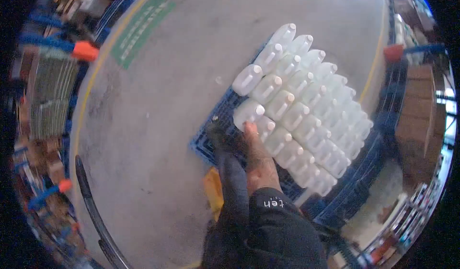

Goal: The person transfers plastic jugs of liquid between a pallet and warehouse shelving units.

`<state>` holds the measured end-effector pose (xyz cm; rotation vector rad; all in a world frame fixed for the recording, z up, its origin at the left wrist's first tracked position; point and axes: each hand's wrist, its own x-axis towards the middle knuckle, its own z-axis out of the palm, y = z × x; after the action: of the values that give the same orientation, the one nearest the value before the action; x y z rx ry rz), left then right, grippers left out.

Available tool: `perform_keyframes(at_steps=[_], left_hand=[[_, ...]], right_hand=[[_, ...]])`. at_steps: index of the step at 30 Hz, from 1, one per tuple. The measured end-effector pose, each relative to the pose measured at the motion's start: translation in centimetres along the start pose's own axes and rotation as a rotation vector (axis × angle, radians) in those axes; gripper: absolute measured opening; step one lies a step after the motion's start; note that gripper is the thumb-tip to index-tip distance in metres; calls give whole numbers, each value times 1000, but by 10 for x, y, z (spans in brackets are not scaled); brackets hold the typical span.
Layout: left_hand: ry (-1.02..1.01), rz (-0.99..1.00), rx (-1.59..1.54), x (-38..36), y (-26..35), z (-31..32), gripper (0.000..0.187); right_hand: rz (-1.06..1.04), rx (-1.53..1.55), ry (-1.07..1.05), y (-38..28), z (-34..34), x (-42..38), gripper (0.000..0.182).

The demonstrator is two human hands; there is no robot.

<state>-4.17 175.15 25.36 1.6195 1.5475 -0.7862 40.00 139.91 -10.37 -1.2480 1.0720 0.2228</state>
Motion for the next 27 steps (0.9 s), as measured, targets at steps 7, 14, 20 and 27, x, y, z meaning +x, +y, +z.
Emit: perform_keyframes(at_steps=[7,14,20,27], left_hand=[[-74,114,264,73,187,-96,42],[-212,416,470,129,355,-163,42],[-426,787,744,189,504,-143,42],[-634,1059,980,244,554,-171,42]], right_hand=[[18,-807,201,39,-4,-2,46],[22,-802,58,-47,7,-108,55],[-251,-675,258,-137,37,-204,42],[-416,-239,731,-62,93,-398,45]])
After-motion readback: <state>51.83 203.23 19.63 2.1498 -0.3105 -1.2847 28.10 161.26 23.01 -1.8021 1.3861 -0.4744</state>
